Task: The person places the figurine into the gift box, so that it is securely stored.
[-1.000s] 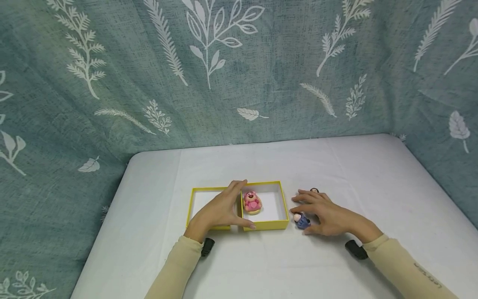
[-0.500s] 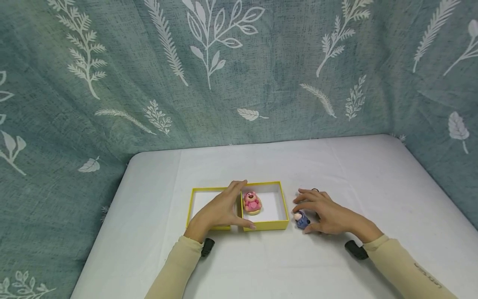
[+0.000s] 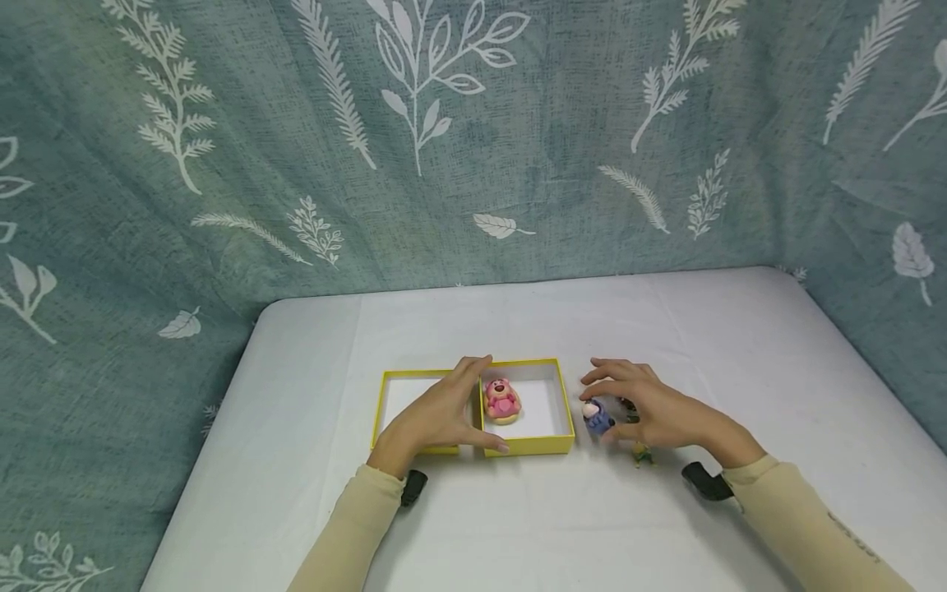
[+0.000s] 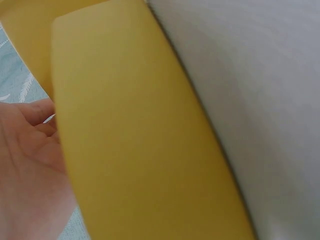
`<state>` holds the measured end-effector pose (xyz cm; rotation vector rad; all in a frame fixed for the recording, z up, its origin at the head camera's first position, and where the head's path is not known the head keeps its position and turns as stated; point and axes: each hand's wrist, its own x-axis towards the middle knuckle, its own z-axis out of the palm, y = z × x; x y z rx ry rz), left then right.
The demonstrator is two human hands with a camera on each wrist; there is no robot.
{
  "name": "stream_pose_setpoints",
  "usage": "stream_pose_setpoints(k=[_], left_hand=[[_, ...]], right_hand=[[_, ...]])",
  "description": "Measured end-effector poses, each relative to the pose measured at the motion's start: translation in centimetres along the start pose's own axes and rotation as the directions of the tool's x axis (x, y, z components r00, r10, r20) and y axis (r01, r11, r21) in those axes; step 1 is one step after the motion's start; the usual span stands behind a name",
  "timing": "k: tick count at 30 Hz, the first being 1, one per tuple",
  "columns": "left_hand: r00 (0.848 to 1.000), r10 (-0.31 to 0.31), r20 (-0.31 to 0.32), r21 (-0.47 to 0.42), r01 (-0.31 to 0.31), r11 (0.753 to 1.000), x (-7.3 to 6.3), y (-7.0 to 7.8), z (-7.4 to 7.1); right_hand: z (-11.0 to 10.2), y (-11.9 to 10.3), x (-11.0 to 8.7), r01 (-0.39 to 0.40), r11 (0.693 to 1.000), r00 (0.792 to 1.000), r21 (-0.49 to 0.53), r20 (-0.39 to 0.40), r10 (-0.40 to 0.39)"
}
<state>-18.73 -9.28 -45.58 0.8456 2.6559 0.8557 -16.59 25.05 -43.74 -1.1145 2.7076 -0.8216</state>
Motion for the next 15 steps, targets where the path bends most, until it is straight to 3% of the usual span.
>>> stream_pose_setpoints(k=[15], left_hand=[[1.0,0.014,-0.001,-0.002,-0.014,1.0,0.1,-0.1,-0.1]], right_hand=[[-1.2,-1.4,2.0,0.005,0.999,1.0,0.039,-0.009,-0.005]])
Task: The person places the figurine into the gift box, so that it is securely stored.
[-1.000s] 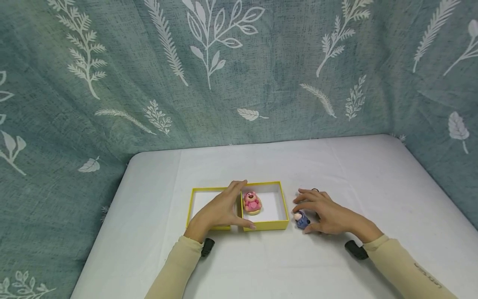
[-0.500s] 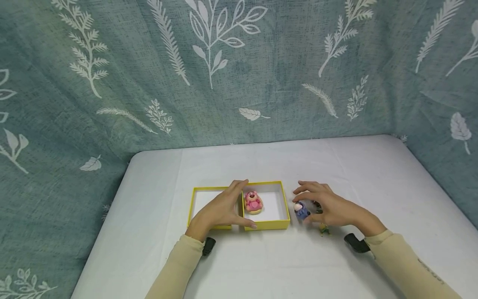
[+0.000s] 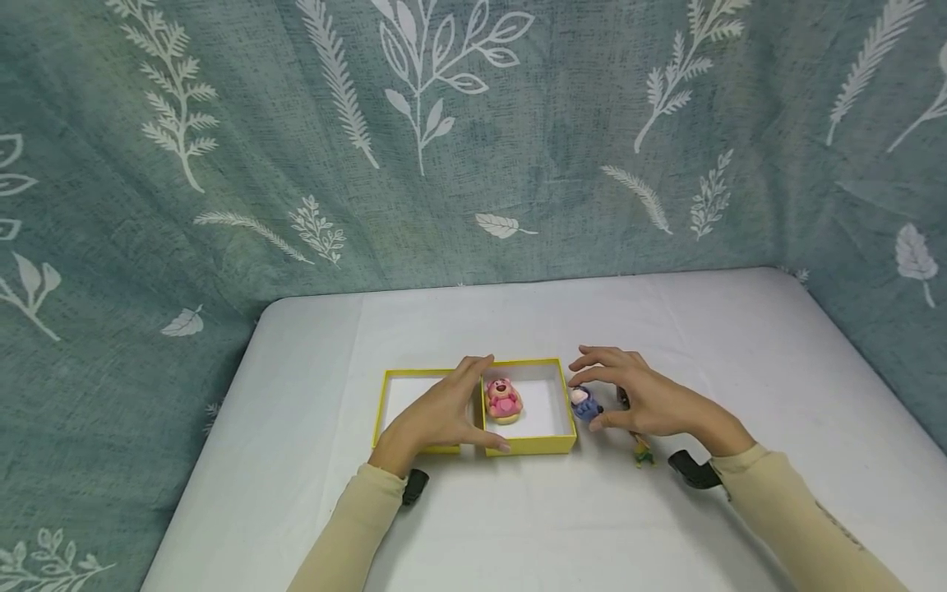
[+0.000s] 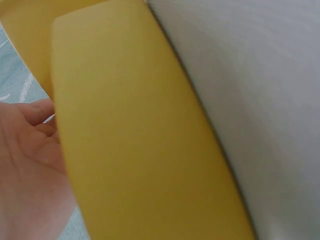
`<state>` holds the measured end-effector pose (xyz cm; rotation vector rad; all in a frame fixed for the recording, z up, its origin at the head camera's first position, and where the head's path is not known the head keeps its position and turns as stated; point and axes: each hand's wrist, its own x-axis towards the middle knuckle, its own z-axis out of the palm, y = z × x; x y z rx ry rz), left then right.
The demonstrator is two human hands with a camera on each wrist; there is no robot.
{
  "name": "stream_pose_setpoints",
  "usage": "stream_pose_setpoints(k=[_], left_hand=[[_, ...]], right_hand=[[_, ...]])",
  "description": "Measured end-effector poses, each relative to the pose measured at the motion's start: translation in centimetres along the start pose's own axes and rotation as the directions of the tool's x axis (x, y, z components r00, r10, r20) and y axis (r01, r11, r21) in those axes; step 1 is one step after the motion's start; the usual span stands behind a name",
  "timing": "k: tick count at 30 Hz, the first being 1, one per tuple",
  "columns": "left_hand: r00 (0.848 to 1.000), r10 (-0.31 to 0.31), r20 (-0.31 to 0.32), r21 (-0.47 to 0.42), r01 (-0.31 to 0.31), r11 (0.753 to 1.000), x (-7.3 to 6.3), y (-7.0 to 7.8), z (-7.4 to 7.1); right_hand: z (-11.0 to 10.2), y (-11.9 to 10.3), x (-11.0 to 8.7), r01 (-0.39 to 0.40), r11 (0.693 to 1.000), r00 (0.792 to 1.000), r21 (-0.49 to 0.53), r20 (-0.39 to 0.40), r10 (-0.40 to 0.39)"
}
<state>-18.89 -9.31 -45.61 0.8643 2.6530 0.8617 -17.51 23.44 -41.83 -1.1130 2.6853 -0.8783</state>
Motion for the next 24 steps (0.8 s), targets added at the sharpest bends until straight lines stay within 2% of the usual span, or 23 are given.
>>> stream_pose_setpoints(k=[6,14,24], left_hand=[[1.0,0.002,0.007,0.005,-0.002,1.0,0.0,0.0,0.1],[1.0,0.0,0.007,0.011,0.0,1.0,0.0,0.0,0.1],[1.0,0.002,0.002,0.013,-0.002,1.0,0.1,-0.1,0.2]], right_hand=[[-0.1,-0.3,0.4,0.001,1.0,1.0,0.003,-0.003,-0.001],[0.0,-0.5,1.3,0.044,0.998,0.999,0.043,-0.033,-0.042],[1.4,-1.1,3.2,0.082,0.989,0.996,0.125,-0.053,-0.075]])
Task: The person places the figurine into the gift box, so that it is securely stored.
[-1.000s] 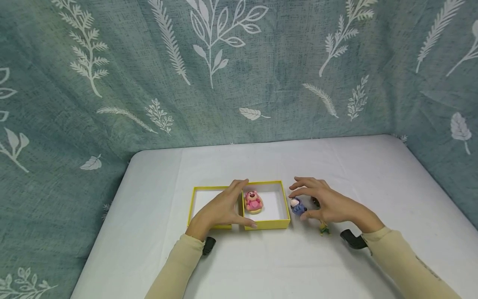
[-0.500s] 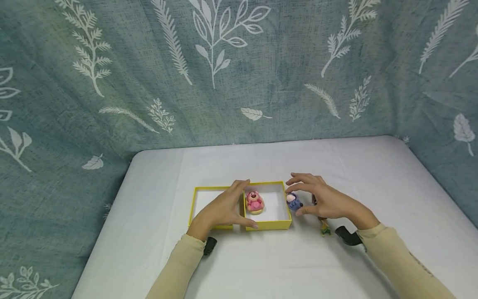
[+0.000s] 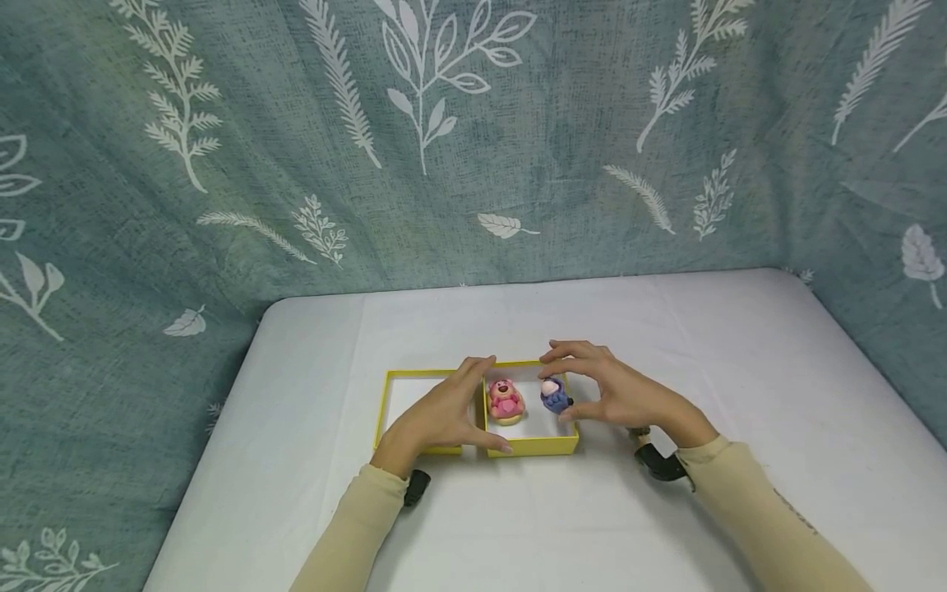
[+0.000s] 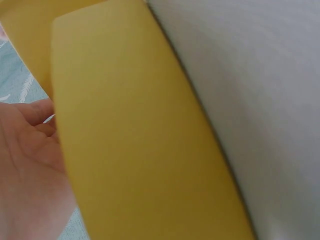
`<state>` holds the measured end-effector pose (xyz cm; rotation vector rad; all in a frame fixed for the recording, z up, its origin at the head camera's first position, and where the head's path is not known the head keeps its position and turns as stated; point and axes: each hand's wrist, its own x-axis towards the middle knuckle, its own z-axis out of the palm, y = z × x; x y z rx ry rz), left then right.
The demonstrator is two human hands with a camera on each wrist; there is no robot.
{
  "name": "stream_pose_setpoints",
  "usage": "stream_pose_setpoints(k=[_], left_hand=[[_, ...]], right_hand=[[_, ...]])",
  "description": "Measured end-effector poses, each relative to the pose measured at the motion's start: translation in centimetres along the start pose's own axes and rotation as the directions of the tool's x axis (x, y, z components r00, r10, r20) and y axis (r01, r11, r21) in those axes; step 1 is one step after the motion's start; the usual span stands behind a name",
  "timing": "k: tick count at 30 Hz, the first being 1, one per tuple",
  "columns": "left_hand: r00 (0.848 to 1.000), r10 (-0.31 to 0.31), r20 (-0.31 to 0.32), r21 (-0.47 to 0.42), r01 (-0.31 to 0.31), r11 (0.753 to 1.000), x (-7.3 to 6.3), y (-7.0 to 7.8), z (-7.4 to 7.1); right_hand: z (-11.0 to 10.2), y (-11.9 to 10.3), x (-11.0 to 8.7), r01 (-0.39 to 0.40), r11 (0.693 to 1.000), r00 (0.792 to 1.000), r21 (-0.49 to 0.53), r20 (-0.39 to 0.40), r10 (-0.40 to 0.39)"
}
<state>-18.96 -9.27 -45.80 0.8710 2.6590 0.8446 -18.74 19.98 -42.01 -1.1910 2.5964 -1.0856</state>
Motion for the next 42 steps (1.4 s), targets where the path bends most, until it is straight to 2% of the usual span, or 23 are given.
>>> stream_pose_setpoints(k=[8,16,30,42], left_hand=[[1.0,-0.012,0.008,-0.011,0.012,1.0,-0.1,0.0,0.0],[1.0,-0.015,0.014,-0.009,0.015,1.0,-0.1,0.1,-0.1],[1.0,-0.013,0.014,-0.011,0.013,1.0,-0.1,0.2,-0.2],[1.0,0.002,0.004,-0.002,-0.002,1.0,0.0,0.1,-0.2]], right_hand=[[1.6,0.0,1.4,-0.009,0.999,1.0,0.053,0.01,0.009],[2.6,0.4,1.9,-0.028,0.996,1.0,0.084,-0.007,0.029],[3.5,0.8,1.8,0.006,0.998,1.0,0.069,-0.024,-0.005],[4.0,0.5,1.8,-0.028,0.998,0.999,0.052,-0.024,0.029]])
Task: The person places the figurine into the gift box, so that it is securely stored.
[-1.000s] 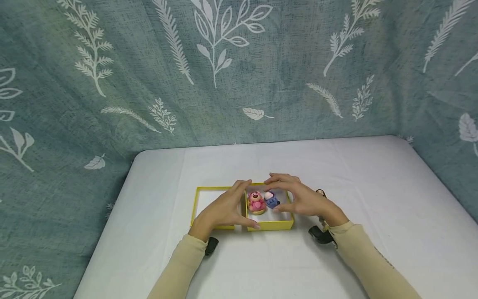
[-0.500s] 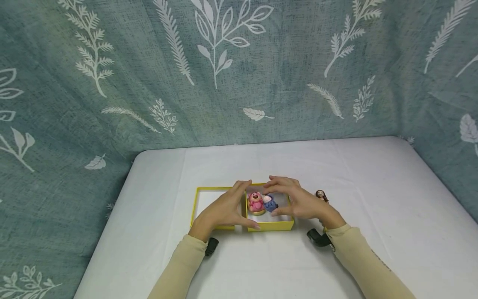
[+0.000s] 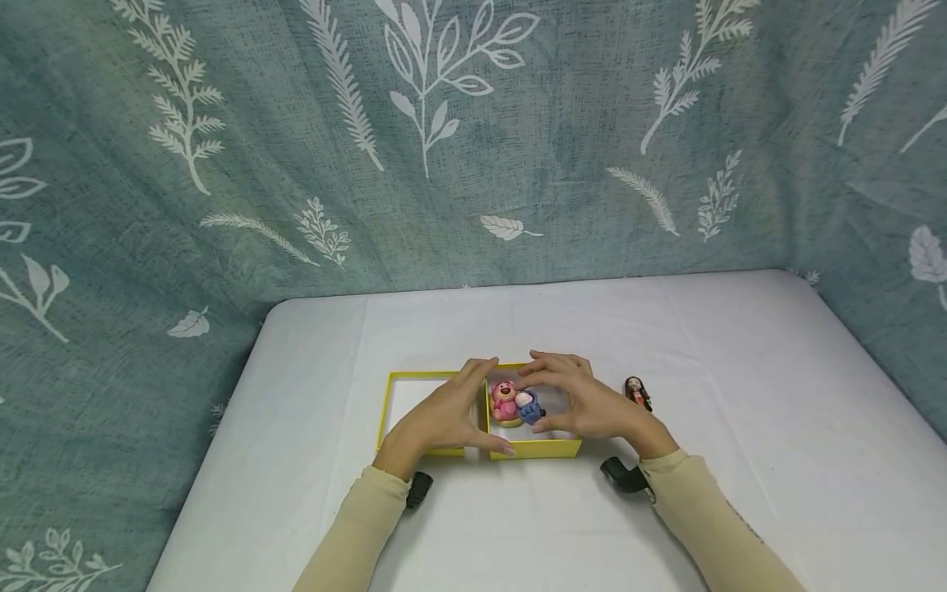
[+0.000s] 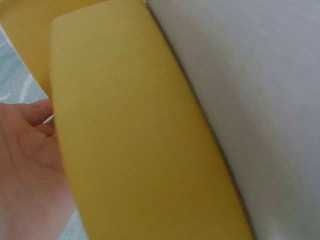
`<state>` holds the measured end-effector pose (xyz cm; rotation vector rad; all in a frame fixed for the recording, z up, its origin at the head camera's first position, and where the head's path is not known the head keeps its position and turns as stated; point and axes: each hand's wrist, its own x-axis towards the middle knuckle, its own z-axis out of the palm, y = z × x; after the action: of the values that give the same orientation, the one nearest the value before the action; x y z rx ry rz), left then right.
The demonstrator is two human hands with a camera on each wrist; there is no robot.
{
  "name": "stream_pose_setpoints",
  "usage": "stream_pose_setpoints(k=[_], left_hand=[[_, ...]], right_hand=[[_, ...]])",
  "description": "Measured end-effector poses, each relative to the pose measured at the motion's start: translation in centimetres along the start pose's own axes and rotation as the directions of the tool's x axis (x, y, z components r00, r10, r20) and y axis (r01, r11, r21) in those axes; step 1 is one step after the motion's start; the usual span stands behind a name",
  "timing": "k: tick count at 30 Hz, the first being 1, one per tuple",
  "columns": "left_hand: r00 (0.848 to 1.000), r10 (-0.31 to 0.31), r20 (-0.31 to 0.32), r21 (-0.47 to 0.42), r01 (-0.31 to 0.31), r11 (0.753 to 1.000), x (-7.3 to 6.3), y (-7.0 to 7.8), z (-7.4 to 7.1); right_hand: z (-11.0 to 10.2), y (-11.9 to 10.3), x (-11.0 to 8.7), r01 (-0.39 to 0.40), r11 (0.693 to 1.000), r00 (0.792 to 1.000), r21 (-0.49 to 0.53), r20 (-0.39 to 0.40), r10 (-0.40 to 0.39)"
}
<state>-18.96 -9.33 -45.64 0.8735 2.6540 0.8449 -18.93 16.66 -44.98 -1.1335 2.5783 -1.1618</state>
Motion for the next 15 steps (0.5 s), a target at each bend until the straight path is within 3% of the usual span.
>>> stream_pose_setpoints(k=[15], left_hand=[[1.0,-0.009,0.008,-0.013,0.009,1.0,0.03,-0.16,0.13]], right_hand=[[0.62,-0.13,0.67,0.044,0.998,0.999,-0.053,-0.003,-0.045]])
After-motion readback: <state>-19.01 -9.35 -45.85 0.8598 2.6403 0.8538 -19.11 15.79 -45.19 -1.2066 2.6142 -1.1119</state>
